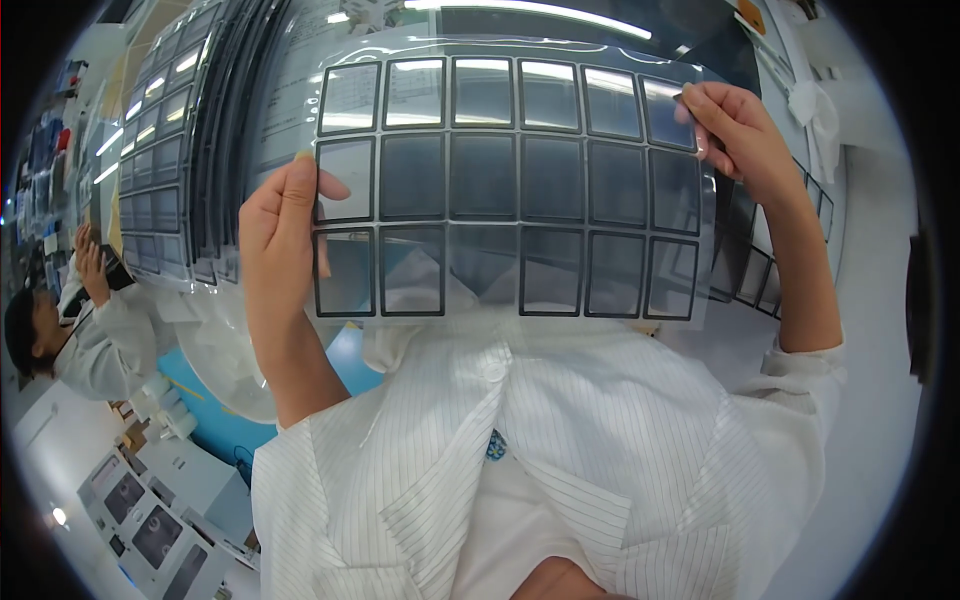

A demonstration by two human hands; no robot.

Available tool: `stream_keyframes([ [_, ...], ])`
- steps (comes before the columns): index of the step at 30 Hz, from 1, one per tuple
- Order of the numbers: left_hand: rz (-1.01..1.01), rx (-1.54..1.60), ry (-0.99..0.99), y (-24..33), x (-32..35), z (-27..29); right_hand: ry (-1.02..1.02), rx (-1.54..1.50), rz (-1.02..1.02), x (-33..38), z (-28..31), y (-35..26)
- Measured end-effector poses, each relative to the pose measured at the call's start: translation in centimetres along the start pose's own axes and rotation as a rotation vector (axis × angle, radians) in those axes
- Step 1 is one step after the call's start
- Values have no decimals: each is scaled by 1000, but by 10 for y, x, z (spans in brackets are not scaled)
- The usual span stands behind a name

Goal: The recorder is inspecting and cleaning transparent grid-like filters at a production workstation.

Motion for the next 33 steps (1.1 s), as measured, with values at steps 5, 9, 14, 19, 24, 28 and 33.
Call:
stream_keyframes([
  [5,52,-17,-3,-4,-2,5,-39,-4,-6,3,-5,-4],
  [9,31,10,-30,-6,-3,8,-51,13,-2,7,-7,-4],
  [14,34,-19,-6,-3,-2,15,-73,4,32,8,-12,-4],
  [19,1,-32,10,-2,-3,20,-52,-12,11,12,-13,-6],
  [24,0,-23,27,1,0,18,-53,-5,11,13,-13,-5],
  [28,-10,-46,26,2,1,17,-20,34,45,16,-10,-7],
  [33,-12,-33,-42,9,5,4,17,20,26,22,1,0],
])
Point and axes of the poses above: each hand's wrist, its own x-axis away from the middle knuckle, its own z-axis out of the back of the hand, y = z × x, the point moved 6 cm from there along -x, towards the middle knuckle, and after that the axes turned 7 degrees about -x, right-handed, at the moved point
